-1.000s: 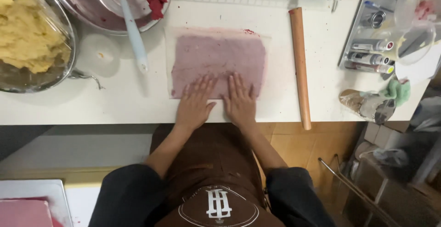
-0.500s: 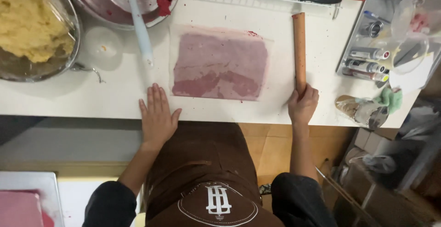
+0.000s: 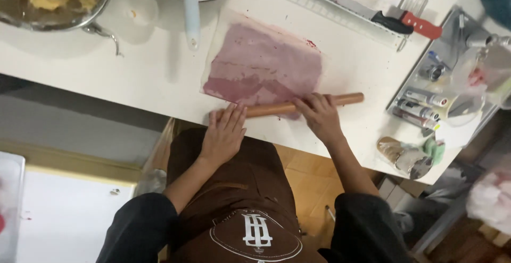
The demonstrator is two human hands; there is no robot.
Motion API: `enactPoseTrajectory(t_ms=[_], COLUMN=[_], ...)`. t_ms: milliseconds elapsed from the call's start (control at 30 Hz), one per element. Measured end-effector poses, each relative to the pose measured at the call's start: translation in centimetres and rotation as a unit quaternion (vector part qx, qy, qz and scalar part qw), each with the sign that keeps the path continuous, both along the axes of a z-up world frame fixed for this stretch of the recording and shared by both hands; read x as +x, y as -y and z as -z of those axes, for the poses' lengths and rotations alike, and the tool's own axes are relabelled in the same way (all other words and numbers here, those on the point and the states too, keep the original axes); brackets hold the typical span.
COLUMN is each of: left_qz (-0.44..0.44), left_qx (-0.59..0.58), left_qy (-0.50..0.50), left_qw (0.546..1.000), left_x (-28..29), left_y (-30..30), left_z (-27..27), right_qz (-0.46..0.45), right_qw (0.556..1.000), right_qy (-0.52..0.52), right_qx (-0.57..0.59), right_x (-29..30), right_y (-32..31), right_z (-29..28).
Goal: Rolling out red dough or batter between parchment paper using a rolling pin.
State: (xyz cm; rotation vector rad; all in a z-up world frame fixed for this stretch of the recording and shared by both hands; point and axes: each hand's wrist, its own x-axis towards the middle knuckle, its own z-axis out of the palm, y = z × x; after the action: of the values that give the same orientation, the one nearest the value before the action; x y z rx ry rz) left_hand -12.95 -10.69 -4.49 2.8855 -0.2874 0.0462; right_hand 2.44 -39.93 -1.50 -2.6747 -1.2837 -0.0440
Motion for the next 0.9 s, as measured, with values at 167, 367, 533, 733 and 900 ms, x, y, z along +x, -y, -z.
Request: enactPoseTrajectory(t_ms=[167,367,533,733,900], left_qz=[-0.061,-0.142,-0.156,-0.132,-0.159], left_qx=[0.023,-0.028,-0.045,-0.045,0.062], left_qy=[-0.023,-0.082,-0.099,-0.021,0.009], left_qw=[0.998,0.986,0.982,0.99,0.985], left_x=[-1.3,5.8,11.9,5.8,9.5], left_y=[1.5,-0.4,-3.0,-0.2,-1.5], left_z=[1.6,1.2,-0.2,2.0,4.0], right_qz=[-0.022,0.036,0.079,0.089,0.084], right_qw=[0.999,0.986,0.979,0.992,0.992], right_qy=[-0.015,-0.099,-0.126,-0.07,0.018], right_qx=[-0.043,-0.128,-0.139,-0.056,-0.096], right_x=[-0.3,4.9,10.0,4.8,8.4], right_y=[-0.8,-3.3,-6.8,-0.3,-3.4], right_z=[0.6,1.6,0.7,5.2,5.0])
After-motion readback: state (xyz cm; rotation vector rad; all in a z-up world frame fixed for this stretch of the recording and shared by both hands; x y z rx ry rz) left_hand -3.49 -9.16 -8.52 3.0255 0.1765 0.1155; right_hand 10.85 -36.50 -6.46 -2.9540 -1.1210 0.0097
